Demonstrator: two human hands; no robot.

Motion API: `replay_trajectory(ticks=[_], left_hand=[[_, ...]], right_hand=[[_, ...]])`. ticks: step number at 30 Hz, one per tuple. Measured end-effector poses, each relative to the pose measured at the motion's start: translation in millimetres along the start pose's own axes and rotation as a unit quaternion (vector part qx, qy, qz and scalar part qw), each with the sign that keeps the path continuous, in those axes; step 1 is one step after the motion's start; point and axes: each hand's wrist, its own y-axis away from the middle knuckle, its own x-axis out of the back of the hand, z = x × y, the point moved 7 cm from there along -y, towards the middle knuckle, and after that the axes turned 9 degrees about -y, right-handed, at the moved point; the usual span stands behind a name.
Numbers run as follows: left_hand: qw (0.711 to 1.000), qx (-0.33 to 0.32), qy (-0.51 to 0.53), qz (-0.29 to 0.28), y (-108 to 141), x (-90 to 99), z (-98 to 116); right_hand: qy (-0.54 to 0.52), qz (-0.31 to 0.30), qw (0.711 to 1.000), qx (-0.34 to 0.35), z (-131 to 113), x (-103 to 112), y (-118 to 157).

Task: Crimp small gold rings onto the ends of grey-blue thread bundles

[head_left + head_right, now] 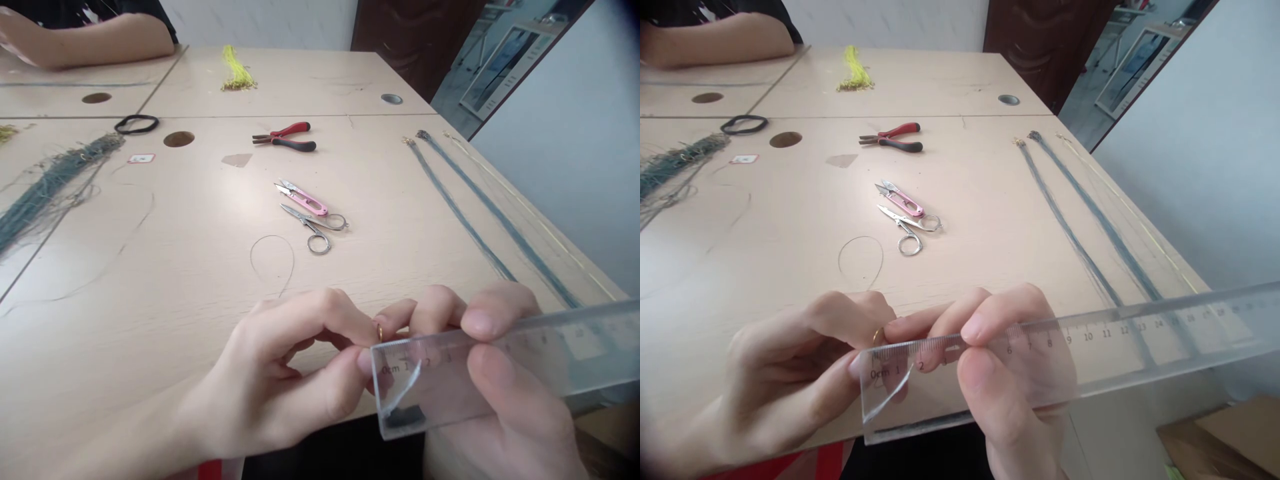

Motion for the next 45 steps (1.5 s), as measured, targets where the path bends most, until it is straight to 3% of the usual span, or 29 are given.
replay_trajectory(ticks=[5, 19, 28, 36, 39, 42, 45], left_hand=[[0.999, -0.042, 0.008, 0.014, -0.5, 0.0, 4.7], [1.000, -0.028, 0.002, 0.014, -1.2, 0.2, 3.9], [0.999, -0.033, -0.011, 0.002, 0.6, -0.9, 4.9], [1.000, 0.004, -0.026, -0.002, -1.7, 2.6, -3.0], [0.996, 0.045, -0.062, 0.046, -9.0, 18.0, -14.0], [0.988, 0.069, -0.077, 0.117, -15.9, 37.2, -20.3], [0.984, 0.092, -0.053, 0.143, -18.5, 45.2, -24.1]], right_hand=[[-0.001, -0.007, 1.000, 0.002, -1.1, 0.4, 0.6], [0.012, 0.000, 1.000, 0.028, -1.6, 0.2, 1.5], [0.168, 0.044, 0.985, 0.007, -2.5, 12.5, 1.6], [0.091, 0.119, 0.988, 0.042, -2.9, 18.3, 6.1], [0.036, 0.122, 0.989, 0.073, -4.8, 18.5, 3.9], [0.041, 0.060, 0.997, 0.025, 1.3, 13.2, -1.3], [0.147, 0.087, 0.979, -0.109, 11.4, 23.6, -4.8]])
